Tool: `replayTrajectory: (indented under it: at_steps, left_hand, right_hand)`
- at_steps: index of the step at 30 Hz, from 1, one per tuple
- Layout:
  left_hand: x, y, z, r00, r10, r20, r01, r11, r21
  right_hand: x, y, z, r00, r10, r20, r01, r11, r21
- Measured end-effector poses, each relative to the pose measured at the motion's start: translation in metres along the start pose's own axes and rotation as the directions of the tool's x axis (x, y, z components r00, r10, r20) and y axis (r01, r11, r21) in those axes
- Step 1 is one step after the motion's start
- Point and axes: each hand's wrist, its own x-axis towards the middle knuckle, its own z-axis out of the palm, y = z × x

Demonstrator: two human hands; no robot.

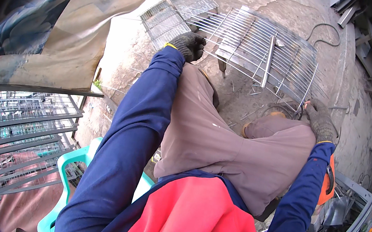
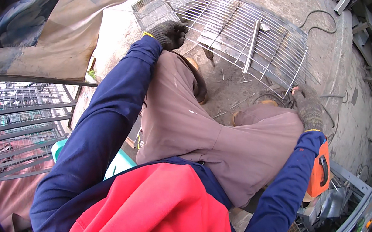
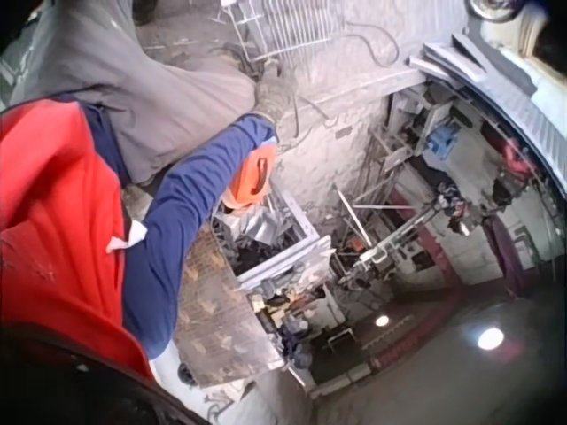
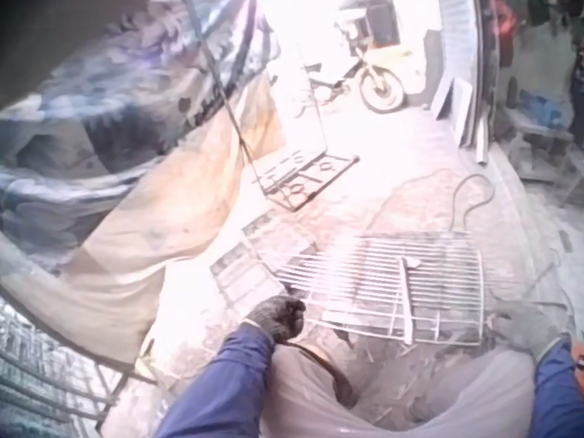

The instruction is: The recorder is measuring and cutting metal rods to fabricate or repair a metal grate structure.

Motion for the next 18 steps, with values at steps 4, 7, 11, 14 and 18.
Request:
replayTrajectory:
  at_steps: [4, 7, 11, 14, 18]
  left_hand:
    - [0.001, 0.001, -0.003, 0.998, 0.029, 0.064, -0.028, 1.0, -0.01]
    - [-0.007, -0.002, 0.012, 0.993, 0.121, 0.005, -0.121, 0.991, 0.057]
    - [-0.035, -0.016, 0.049, 0.926, 0.377, -0.018, -0.377, 0.926, -0.033]
    - [-0.057, -0.043, 0.085, 0.846, 0.529, 0.076, -0.466, 0.799, -0.38]
    - [-0.116, -0.103, 0.198, 0.767, 0.633, -0.103, -0.616, 0.682, -0.395]
  right_hand:
    - [-0.001, -0.005, -0.001, 0.995, 0.092, 0.036, -0.094, 0.994, 0.051]
    - [0.004, 0.01, 0.001, 0.998, -0.043, -0.035, 0.043, 0.999, 0.003]
    - [0.001, 0.03, -0.021, 0.994, 0.074, -0.086, 0.004, 0.736, 0.677]
    - [-0.036, 0.007, -0.018, 0.95, 0.038, -0.308, 0.31, -0.183, 0.933]
    - [-0.034, 0.037, -0.022, 0.95, 0.126, -0.286, 0.301, -0.126, 0.945]
